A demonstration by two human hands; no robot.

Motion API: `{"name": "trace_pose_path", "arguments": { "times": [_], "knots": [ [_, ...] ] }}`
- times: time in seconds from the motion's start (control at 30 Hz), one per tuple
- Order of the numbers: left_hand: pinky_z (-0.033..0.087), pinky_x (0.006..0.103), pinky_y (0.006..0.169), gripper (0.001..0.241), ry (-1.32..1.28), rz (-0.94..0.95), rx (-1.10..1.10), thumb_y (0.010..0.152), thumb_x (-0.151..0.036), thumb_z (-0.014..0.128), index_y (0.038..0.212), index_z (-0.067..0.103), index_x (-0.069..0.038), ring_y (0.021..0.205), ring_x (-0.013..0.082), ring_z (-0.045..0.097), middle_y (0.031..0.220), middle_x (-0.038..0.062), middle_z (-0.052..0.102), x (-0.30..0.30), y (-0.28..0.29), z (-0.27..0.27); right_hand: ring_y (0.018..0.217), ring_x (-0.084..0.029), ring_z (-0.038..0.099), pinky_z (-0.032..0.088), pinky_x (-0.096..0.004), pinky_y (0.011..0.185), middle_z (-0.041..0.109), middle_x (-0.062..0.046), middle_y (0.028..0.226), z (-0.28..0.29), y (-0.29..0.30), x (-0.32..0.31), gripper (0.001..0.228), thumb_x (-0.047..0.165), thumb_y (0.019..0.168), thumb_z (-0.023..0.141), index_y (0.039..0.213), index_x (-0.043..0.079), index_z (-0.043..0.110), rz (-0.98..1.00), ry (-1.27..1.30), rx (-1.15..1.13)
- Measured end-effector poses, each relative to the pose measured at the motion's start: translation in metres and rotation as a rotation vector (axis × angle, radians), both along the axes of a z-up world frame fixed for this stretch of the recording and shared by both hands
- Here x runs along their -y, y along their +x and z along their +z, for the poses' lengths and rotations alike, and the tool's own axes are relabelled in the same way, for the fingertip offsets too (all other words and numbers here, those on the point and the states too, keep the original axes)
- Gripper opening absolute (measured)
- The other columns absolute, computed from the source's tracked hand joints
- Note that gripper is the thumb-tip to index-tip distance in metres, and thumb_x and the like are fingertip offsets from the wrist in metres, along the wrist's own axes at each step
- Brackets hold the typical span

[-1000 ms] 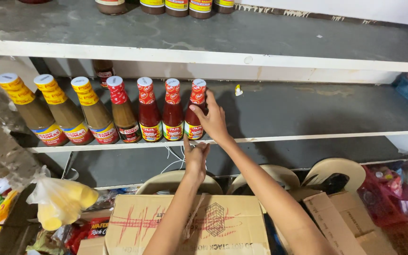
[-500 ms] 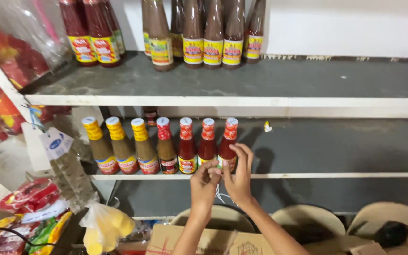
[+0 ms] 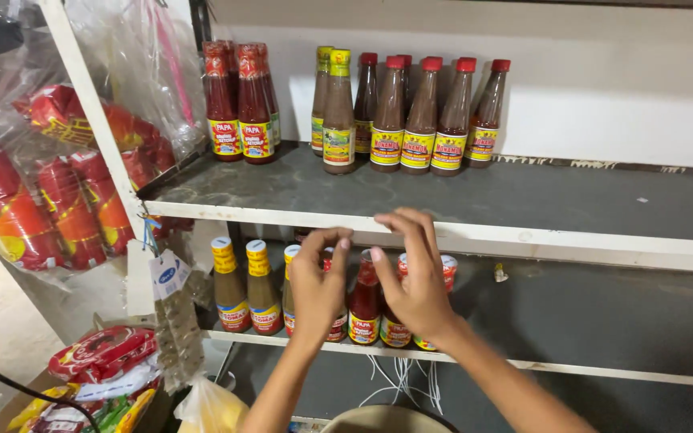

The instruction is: Stocking bottles of sauces onto grocery store shelves from a cardboard box.

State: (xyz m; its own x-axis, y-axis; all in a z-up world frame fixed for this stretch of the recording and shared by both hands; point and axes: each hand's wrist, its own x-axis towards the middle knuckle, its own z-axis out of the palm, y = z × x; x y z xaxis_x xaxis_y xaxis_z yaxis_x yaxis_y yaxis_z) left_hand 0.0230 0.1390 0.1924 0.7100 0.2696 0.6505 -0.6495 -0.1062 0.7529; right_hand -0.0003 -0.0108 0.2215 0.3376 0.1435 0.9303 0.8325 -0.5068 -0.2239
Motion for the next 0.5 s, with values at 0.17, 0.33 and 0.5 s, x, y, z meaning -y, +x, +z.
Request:
{"name": "trace_pose_path", "arguments": {
  "times": [0.17,0.33,0.5],
  "knots": [
    [0.053,0.0375,0.078,0.014,0.279,0.271,0.314,0.095,-0.005,0.064,0.106,0.072,-0.002,0.089,0.0264,0.069,0.096,0.015,0.071,-0.049,0.064,0.050,0.115,-0.025,0.062,0.050,-0.036,0.100,0.057,-0.016,0.127,0.040,0.082,-0.033,0.041,0.006,0.095,0.066,0.134,0.004,0.056,0.161,0.000,-0.100],
    [0.052,0.0409,0.078,0.013,0.334,0.367,0.364,0.092,0.000,0.064,0.104,0.069,0.002,0.087,0.0315,0.067,0.095,0.018,0.069,-0.100,0.153,0.069,0.104,-0.015,0.058,0.052,-0.030,0.091,0.061,-0.008,0.120,0.044,0.204,-0.069,0.038,0.011,0.093,0.072,0.128,0.005,0.060,0.398,-0.017,-0.420],
    [0.055,0.0387,0.078,0.015,0.116,0.343,0.186,0.092,-0.004,0.064,0.105,0.069,0.002,0.086,0.0267,0.071,0.095,0.016,0.072,-0.128,0.229,0.076,0.090,-0.014,0.060,0.052,-0.030,0.079,0.064,-0.006,0.106,0.057,0.255,-0.112,0.044,0.017,0.090,0.074,0.129,0.006,0.059,0.248,-0.077,-0.560]
  ]
}}
